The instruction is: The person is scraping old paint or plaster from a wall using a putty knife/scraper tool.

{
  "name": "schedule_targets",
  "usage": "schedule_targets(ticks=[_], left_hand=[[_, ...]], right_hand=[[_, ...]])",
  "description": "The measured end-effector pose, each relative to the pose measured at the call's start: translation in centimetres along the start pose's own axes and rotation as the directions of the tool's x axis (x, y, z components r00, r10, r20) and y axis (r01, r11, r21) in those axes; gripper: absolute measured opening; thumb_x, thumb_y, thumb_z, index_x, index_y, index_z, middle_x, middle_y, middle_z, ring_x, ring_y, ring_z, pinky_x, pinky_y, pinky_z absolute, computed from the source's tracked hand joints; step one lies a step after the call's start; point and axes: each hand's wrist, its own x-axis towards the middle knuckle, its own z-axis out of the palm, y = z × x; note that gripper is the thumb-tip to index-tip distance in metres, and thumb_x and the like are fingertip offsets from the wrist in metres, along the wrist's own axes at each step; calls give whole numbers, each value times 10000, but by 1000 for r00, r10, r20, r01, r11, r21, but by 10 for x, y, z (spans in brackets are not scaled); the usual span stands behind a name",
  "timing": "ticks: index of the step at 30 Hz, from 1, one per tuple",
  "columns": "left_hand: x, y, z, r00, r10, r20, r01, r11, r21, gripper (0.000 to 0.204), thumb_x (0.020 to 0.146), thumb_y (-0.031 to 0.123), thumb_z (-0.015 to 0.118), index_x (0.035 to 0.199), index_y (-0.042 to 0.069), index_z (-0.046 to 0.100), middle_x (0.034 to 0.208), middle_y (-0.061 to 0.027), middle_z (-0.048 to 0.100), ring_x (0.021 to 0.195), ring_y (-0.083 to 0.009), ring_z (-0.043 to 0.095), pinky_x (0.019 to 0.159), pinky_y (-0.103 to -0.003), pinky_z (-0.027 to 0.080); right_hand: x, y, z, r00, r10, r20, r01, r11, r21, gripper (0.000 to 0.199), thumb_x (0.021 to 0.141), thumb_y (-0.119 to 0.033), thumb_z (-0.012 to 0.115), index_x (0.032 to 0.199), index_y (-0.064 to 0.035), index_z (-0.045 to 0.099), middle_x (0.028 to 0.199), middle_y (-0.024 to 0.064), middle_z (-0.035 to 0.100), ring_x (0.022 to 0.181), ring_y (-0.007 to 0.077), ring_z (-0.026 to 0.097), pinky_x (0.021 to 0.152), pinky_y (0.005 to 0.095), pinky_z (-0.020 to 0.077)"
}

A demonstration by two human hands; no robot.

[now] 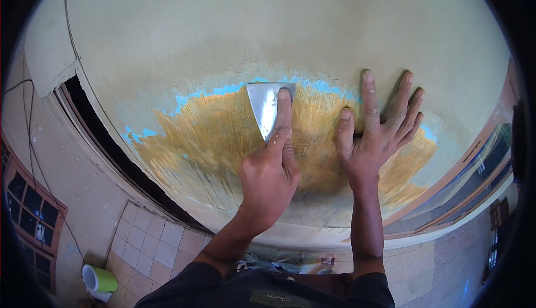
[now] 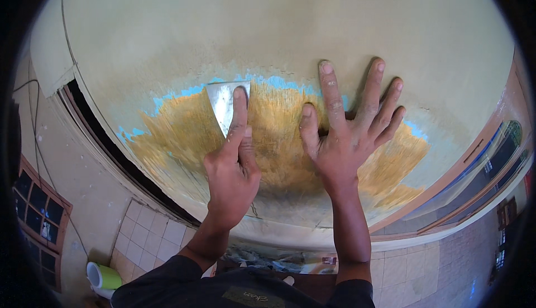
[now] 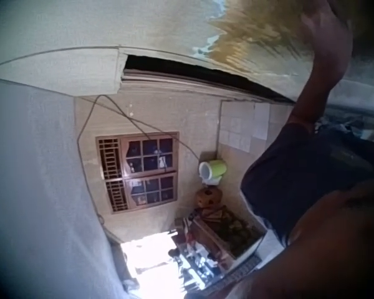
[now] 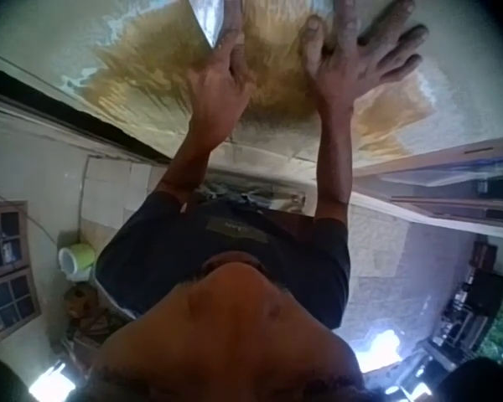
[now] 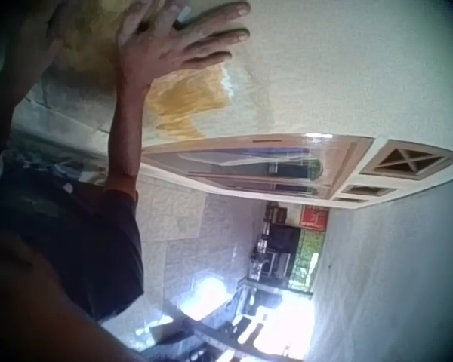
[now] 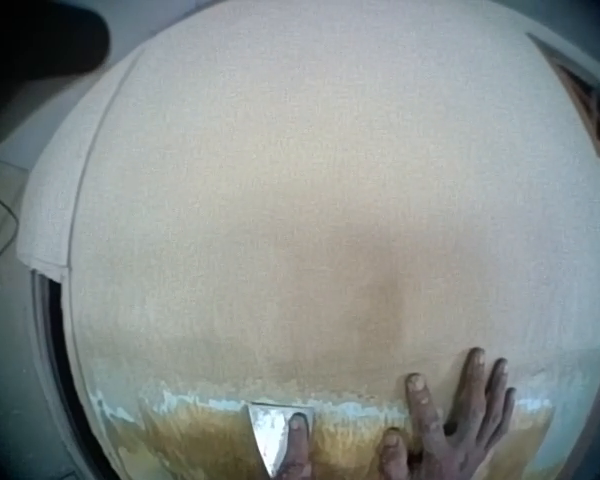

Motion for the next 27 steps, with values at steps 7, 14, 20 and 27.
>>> schedule_targets(ticks=[7, 14, 20, 27], left_hand=[[-6, 3, -2, 1000, -12, 2, 12, 1000, -19, 737, 830, -90, 607, 1525, 76, 425, 1418, -119, 574, 549, -267, 657, 546, -323, 547], [-1, 7, -3, 999, -42, 13, 43, 999, -2, 734, 853, -92, 599, 1538, 83, 404, 1409, -121, 582, 583, -263, 674, 549, -320, 548], [6, 11, -5, 999, -22, -23, 22, 1000, -14, 743, 846, -105, 605, 1537, 79, 407, 1401, -122, 586, 589, -250, 678, 550, -312, 547], [-9, 0, 3, 998, -31, -60, 28, 998, -48, 759, 834, -118, 599, 1540, 81, 406, 1317, -133, 648, 528, -235, 629, 536, -313, 537]], right_hand=[[1, -1, -4, 1000, 7, -11, -7, 1000, 6, 455, 974, -533, 493, 1377, -373, 631, 1608, 170, 355, 1510, 428, 218, 1208, 551, 60], [2, 1, -6, 999, -21, -26, 21, 1000, -16, 480, 991, -545, 462, 1382, -327, 632, 1608, 175, 352, 1512, 412, 220, 1208, 544, 79], [2, 1, -6, 1000, -19, -24, 19, 1000, 1, 479, 994, -546, 455, 1384, -329, 630, 1607, 176, 352, 1510, 415, 223, 1208, 545, 78], [1, -2, -5, 1000, 0, 26, 0, 1000, -10, 464, 979, -548, 476, 1385, -376, 622, 1604, 175, 360, 1505, 432, 226, 1211, 548, 62]])
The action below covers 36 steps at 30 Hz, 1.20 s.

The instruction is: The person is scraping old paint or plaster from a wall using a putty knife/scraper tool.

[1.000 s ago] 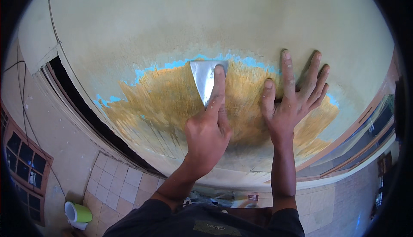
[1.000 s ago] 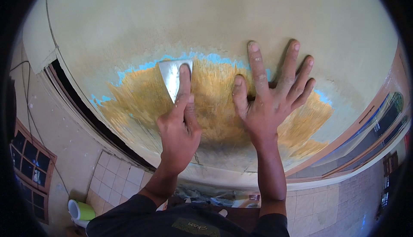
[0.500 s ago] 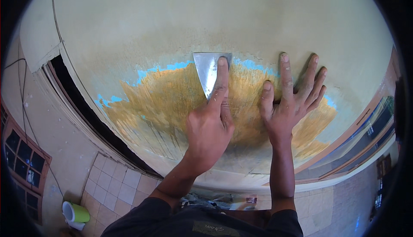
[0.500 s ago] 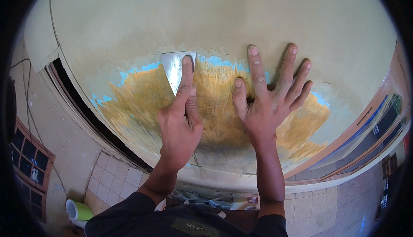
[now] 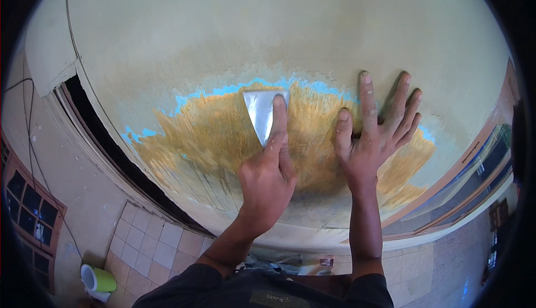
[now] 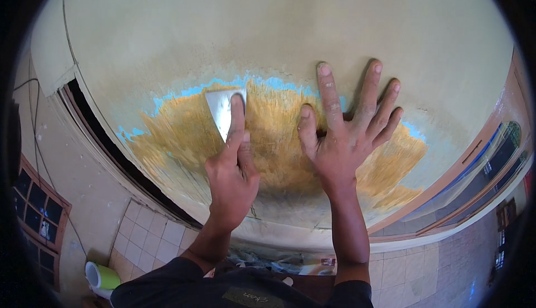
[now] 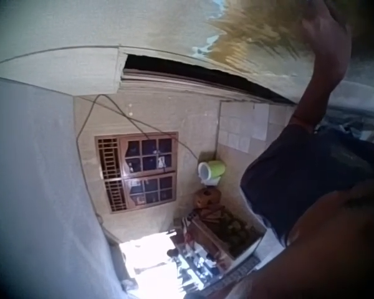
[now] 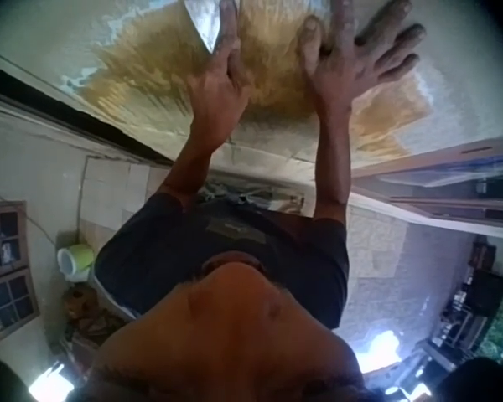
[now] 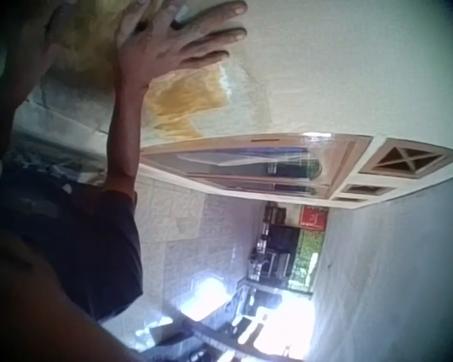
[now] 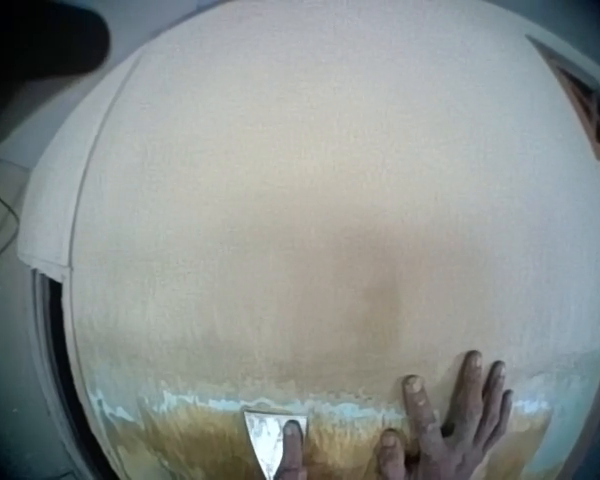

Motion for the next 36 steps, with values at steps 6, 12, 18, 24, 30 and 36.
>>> schedule_targets(ticks=[6, 12, 18, 24, 30, 36], left_hand=[[10, 9, -3, 999, -42, 6, 42, 998, 45, 749, 833, -89, 606, 1536, 89, 418, 1228, -162, 685, 506, -245, 616, 523, -326, 532], [14, 14, -5, 995, -85, 45, 81, 993, 81, 736, 815, -106, 602, 1515, 60, 444, 1161, -166, 707, 502, -260, 613, 514, -323, 526], [1, 0, -2, 998, -45, 37, 43, 998, 47, 813, 799, -111, 607, 1551, 122, 403, 1228, -172, 683, 513, -266, 622, 519, -333, 525], [12, 9, -8, 998, -46, 38, 43, 996, 73, 846, 786, -105, 612, 1563, 141, 382, 1254, -175, 671, 522, -269, 624, 528, -334, 534], [12, 8, -8, 999, -6, 46, 2, 997, 78, 839, 793, -100, 609, 1564, 136, 376, 1301, -155, 652, 529, -277, 631, 537, -342, 538], [6, 5, -6, 1000, -10, 24, 8, 999, 53, 778, 813, -95, 594, 1543, 94, 402, 1422, -96, 574, 548, -271, 653, 540, -337, 543]], right_hand=[[-1, 2, 2, 998, -11, -56, 12, 1000, 28, 459, 974, -538, 494, 1384, -379, 622, 1610, 174, 350, 1504, 433, 229, 1208, 551, 75], [-3, 2, 4, 999, -9, -43, 10, 1000, 25, 457, 975, -541, 493, 1380, -377, 627, 1614, 173, 342, 1507, 433, 219, 1208, 552, 74], [-2, 1, 2, 1000, -9, -25, 9, 1000, 13, 462, 973, -542, 493, 1384, -376, 623, 1614, 173, 342, 1508, 433, 214, 1208, 554, 68], [-1, -1, 0, 999, -10, -46, 11, 1000, 18, 462, 977, -540, 486, 1386, -375, 622, 1612, 173, 345, 1513, 428, 211, 1212, 552, 61], [-2, -1, 1, 1000, -6, -25, 6, 1000, -5, 458, 977, -538, 486, 1381, -372, 628, 1610, 176, 347, 1510, 425, 219, 1213, 544, 63], [-2, 1, 1, 999, -14, -44, 15, 1000, 13, 455, 980, -541, 479, 1375, -375, 631, 1605, 177, 356, 1509, 425, 222, 1212, 541, 66]])
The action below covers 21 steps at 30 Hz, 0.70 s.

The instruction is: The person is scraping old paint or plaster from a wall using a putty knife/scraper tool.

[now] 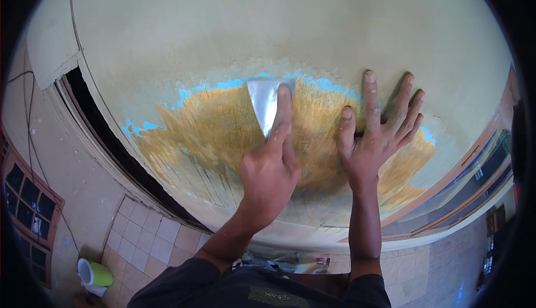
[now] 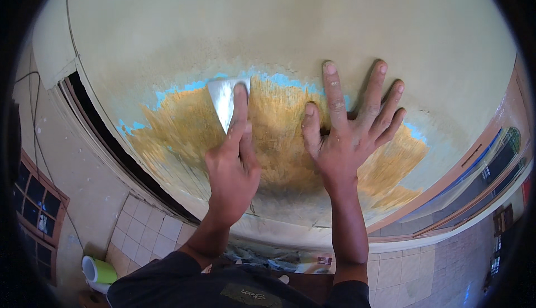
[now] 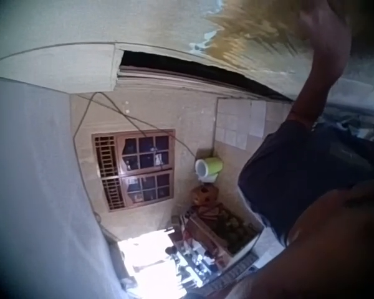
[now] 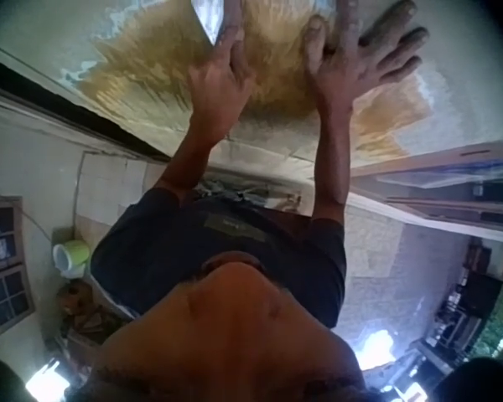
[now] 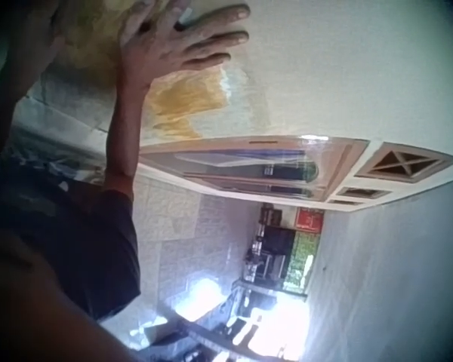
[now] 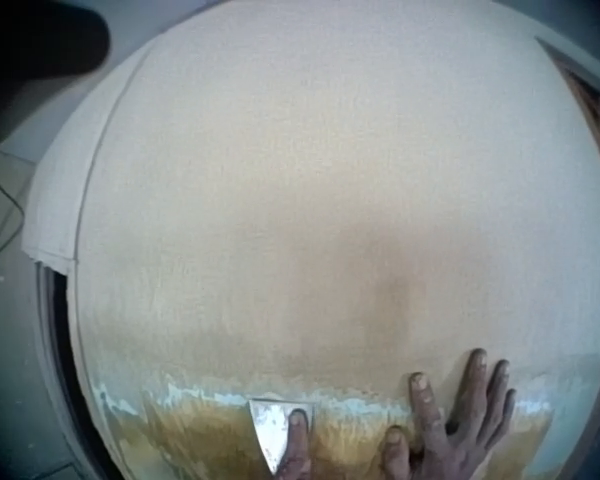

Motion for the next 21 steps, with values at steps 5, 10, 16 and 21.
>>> schedule_targets(ticks=[5, 10, 16, 21], left_hand=[[7, 7, 1, 1000, -13, -1, 13, 1000, 23, 769, 808, -101, 596, 1533, 85, 419, 1386, -108, 602, 551, -278, 653, 554, -334, 550], [-8, 0, 3, 998, -36, 49, 32, 996, 85, 798, 804, -104, 600, 1550, 90, 392, 1290, -152, 664, 548, -265, 652, 551, -320, 545], [4, 5, 5, 1000, -24, 11, 23, 998, 58, 835, 796, -129, 596, 1563, 113, 374, 1188, -161, 710, 541, -245, 643, 554, -317, 544], [-9, -6, 11, 1000, -6, -13, 6, 1000, -8, 822, 802, -134, 596, 1559, 105, 380, 1183, -160, 709, 523, -231, 619, 532, -308, 526]], right_hand=[[1, 0, 1, 1000, -10, -12, 10, 1000, -14, 476, 994, -545, 458, 1380, -330, 634, 1605, 179, 356, 1511, 409, 223, 1208, 536, 93], [0, 2, 0, 1000, -19, -13, 19, 999, -30, 495, 1008, -539, 442, 1388, -285, 633, 1603, 183, 357, 1513, 393, 226, 1208, 524, 117], [-1, 4, 2, 999, -29, -22, 28, 999, -24, 498, 1004, -543, 447, 1390, -287, 631, 1605, 175, 357, 1510, 391, 232, 1206, 525, 119], [-2, 3, 4, 1000, -23, -5, 23, 999, -39, 500, 1003, -543, 446, 1382, -280, 639, 1605, 176, 357, 1505, 394, 240, 1205, 529, 123]])
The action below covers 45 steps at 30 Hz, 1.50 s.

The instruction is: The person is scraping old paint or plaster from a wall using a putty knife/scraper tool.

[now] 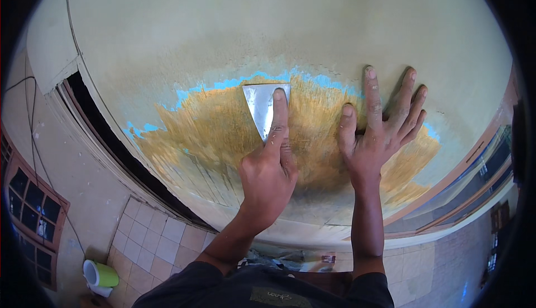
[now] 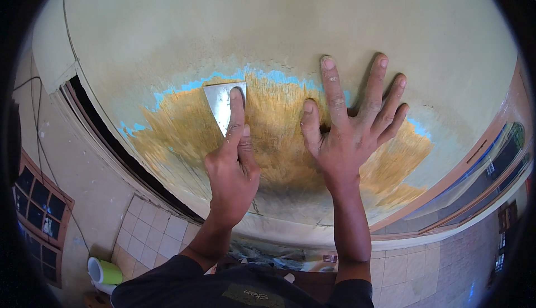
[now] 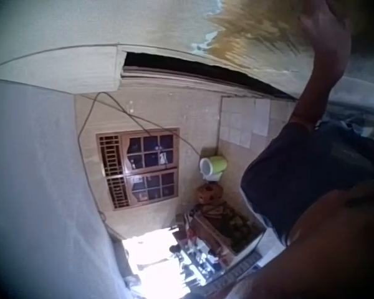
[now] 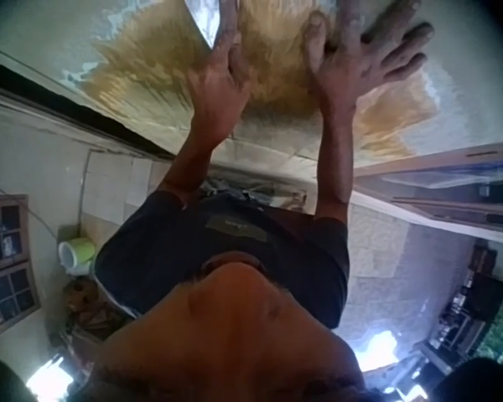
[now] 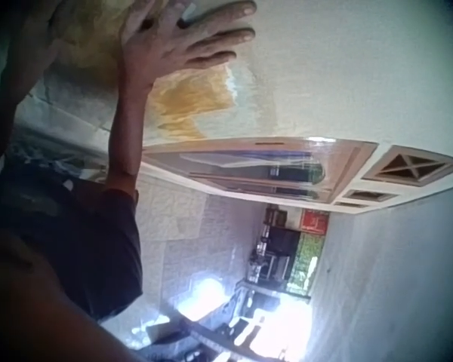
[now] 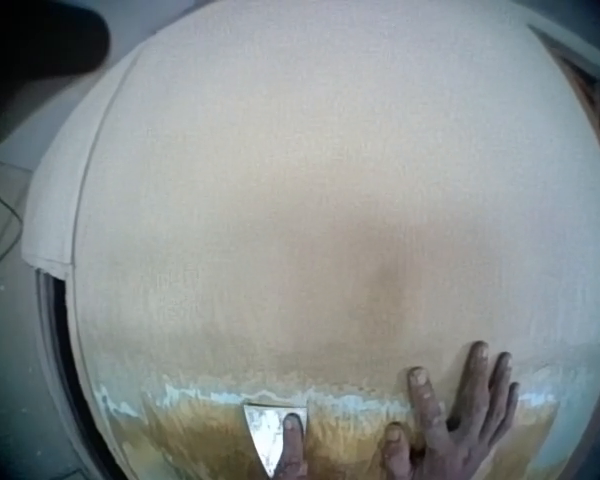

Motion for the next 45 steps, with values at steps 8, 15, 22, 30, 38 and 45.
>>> schedule_targets(ticks=[8, 15, 22, 30, 38, 45], left_hand=[[2, 1, -4, 999, -23, -25, 22, 1000, -15, 714, 865, -104, 609, 1528, 95, 434, 1162, -182, 697, 513, -255, 598, 532, -324, 528], [14, 12, -12, 1000, -13, 16, 13, 1000, 7, 552, 1003, -39, 494, 1538, 57, 402, 1223, -221, 672, 606, -144, 544, 619, -270, 504], [15, 10, -15, 999, -43, 7, 43, 997, -58, 736, 848, -110, 592, 1531, 115, 433, 1362, -161, 606, 535, -260, 631, 538, -313, 538], [0, -1, -15, 993, -69, 93, 61, 994, 94, 772, 841, -82, 612, 1554, 116, 391, 1171, -165, 704, 498, -279, 594, 521, -332, 529], [4, 3, -16, 998, -15, 59, 12, 998, 54, 865, 754, -142, 609, 1555, 97, 386, 1347, -147, 627, 548, -246, 642, 542, -303, 538], [9, 6, -14, 999, -18, 42, 17, 1000, 6, 899, 746, -149, 605, 1570, 122, 368, 1269, -169, 671, 493, -208, 574, 530, -306, 531]], right_hand=[[1, 1, -5, 1000, 13, 12, -13, 1000, 15, 478, 987, -550, 468, 1383, -336, 630, 1605, 171, 359, 1508, 406, 230, 1208, 537, 93], [1, 2, -4, 1000, 29, -10, -29, 998, 49, 450, 977, -536, 487, 1380, -390, 624, 1606, 166, 362, 1509, 420, 228, 1213, 539, 61], [1, -2, -4, 1000, 7, -8, -7, 1000, 14, 502, 1005, -545, 441, 1384, -282, 638, 1606, 172, 358, 1510, 391, 234, 1206, 532, 116], [-1, -2, -2, 1000, 1, -6, -1, 1000, 8, 508, 1007, -551, 432, 1393, -286, 629, 1604, 169, 362, 1509, 394, 232, 1205, 535, 112], [0, -3, -6, 1000, -2, -13, 2, 1000, 7, 507, 1009, -555, 434, 1387, -282, 634, 1601, 178, 363, 1505, 401, 239, 1202, 536, 122], [1, -1, -4, 999, -6, -34, 7, 1000, 21, 502, 1007, -553, 443, 1380, -281, 639, 1601, 177, 364, 1505, 398, 242, 1201, 538, 128]])
